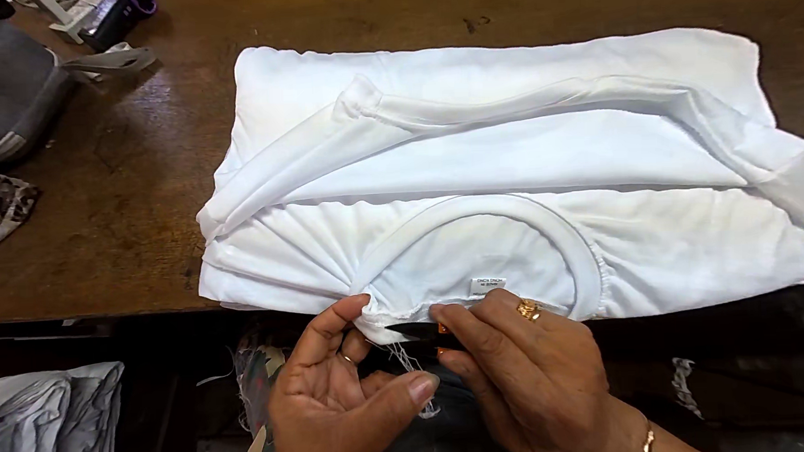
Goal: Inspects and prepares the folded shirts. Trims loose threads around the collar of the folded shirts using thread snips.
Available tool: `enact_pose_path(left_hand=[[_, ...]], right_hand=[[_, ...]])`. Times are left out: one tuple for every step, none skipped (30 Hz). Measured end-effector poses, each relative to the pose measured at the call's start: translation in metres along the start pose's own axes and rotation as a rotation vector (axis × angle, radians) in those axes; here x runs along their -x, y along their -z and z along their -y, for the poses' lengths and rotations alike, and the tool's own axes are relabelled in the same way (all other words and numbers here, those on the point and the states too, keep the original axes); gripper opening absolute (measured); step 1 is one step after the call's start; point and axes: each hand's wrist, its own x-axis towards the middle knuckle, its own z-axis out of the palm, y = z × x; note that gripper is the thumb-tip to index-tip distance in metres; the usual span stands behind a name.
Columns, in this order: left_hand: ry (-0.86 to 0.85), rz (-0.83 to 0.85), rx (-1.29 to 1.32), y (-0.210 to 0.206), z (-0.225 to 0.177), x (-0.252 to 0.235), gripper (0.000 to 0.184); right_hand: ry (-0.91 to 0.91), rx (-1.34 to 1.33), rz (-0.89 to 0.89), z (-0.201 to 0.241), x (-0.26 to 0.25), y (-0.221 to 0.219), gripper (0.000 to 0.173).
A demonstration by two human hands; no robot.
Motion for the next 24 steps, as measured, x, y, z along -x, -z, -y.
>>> enact_pose_path(left_hand=[[-0.005, 0.003, 0.001, 0.0002, 0.0013, -0.0001, 0.068], [-0.007, 0.006, 0.001, 0.0005, 0.0022, -0.0003, 0.068], [-0.007, 0.008, 0.000, 0.0007, 0.0026, -0.0004, 0.067], [-0.006, 0.008, -0.002, 0.0008, 0.0025, -0.0005, 0.067], [-0.003, 0.007, -0.004, 0.0007, 0.0021, -0.0003, 0.067], [-0.002, 0.005, -0.008, 0.0003, 0.0019, -0.0001, 0.067], [-0.004, 0.004, -0.012, -0.0001, 0.0020, 0.0002, 0.067], [-0.008, 0.008, -0.013, -0.0003, 0.0023, 0.0003, 0.067], [-0.013, 0.009, -0.012, -0.0006, 0.0028, 0.0003, 0.067], [-0.016, 0.010, -0.011, -0.0007, 0.0032, 0.0004, 0.068], [-0.020, 0.011, -0.013, -0.0005, 0.0035, 0.0005, 0.068], [-0.021, 0.012, -0.018, -0.0004, 0.0035, 0.0005, 0.068], [-0.023, 0.009, -0.022, -0.0004, 0.0036, 0.0006, 0.068], [-0.025, 0.004, -0.024, -0.0008, 0.0037, 0.0009, 0.068], [-0.027, 0.003, -0.023, -0.0011, 0.0040, 0.0014, 0.068], [-0.029, 0.002, -0.025, -0.0015, 0.0041, 0.0019, 0.068], [-0.032, -0.001, -0.032, -0.0022, 0.0041, 0.0023, 0.068], [-0.034, -0.002, -0.042, -0.0028, 0.0043, 0.0026, 0.068], [-0.038, -0.002, -0.049, -0.0034, 0.0049, 0.0030, 0.069], [-0.037, -0.002, -0.053, -0.0037, 0.0051, 0.0031, 0.069], [-0.033, -0.002, -0.056, -0.0040, 0.0048, 0.0032, 0.069], [-0.028, 0.003, -0.049, -0.0039, 0.0041, 0.0032, 0.070], [-0.020, 0.010, -0.032, -0.0038, 0.0028, 0.0032, 0.070], [-0.013, 0.016, -0.018, -0.0034, 0.0012, 0.0037, 0.068]], right_hand=[[-0.002, -0.007, 0.003, 0.0003, 0.0004, 0.0002, 0.036], [-0.006, -0.013, 0.008, 0.0004, 0.0011, 0.0010, 0.037], [-0.012, -0.015, 0.012, 0.0005, 0.0019, 0.0020, 0.037], [-0.017, -0.010, 0.014, 0.0003, 0.0028, 0.0029, 0.037], [-0.021, -0.002, 0.012, 0.0001, 0.0036, 0.0033, 0.037], [-0.024, 0.007, 0.009, -0.0002, 0.0043, 0.0030, 0.037], [-0.026, 0.014, 0.006, -0.0003, 0.0047, 0.0025, 0.037], [-0.025, 0.020, 0.006, -0.0003, 0.0045, 0.0019, 0.036], [-0.024, 0.018, 0.003, 0.0001, 0.0040, 0.0010, 0.035], [-0.023, 0.018, 0.001, 0.0008, 0.0033, 0.0002, 0.035], [-0.024, 0.017, -0.002, 0.0015, 0.0028, -0.0006, 0.035], [-0.026, 0.013, -0.005, 0.0020, 0.0024, -0.0012, 0.035], [-0.029, 0.013, -0.008, 0.0022, 0.0022, -0.0016, 0.035], [-0.032, 0.016, -0.008, 0.0025, 0.0022, -0.0018, 0.035], [-0.035, 0.023, -0.009, 0.0029, 0.0024, -0.0019, 0.035], [-0.038, 0.029, -0.011, 0.0036, 0.0024, -0.0022, 0.034], [-0.039, 0.042, -0.012, 0.0041, 0.0018, -0.0027, 0.032], [-0.039, 0.056, -0.015, 0.0046, 0.0010, -0.0032, 0.031], [-0.038, 0.066, -0.015, 0.0050, 0.0002, -0.0036, 0.030], [-0.036, 0.067, -0.013, 0.0050, -0.0007, -0.0042, 0.029], [-0.037, 0.054, -0.011, 0.0046, -0.0012, -0.0045, 0.029], [-0.046, 0.021, -0.010, 0.0033, -0.0015, -0.0043, 0.030], [-0.065, -0.042, -0.012, 0.0012, -0.0018, -0.0031, 0.031], [-0.097, -0.137, -0.018, -0.0014, -0.0021, -0.0006, 0.032]])
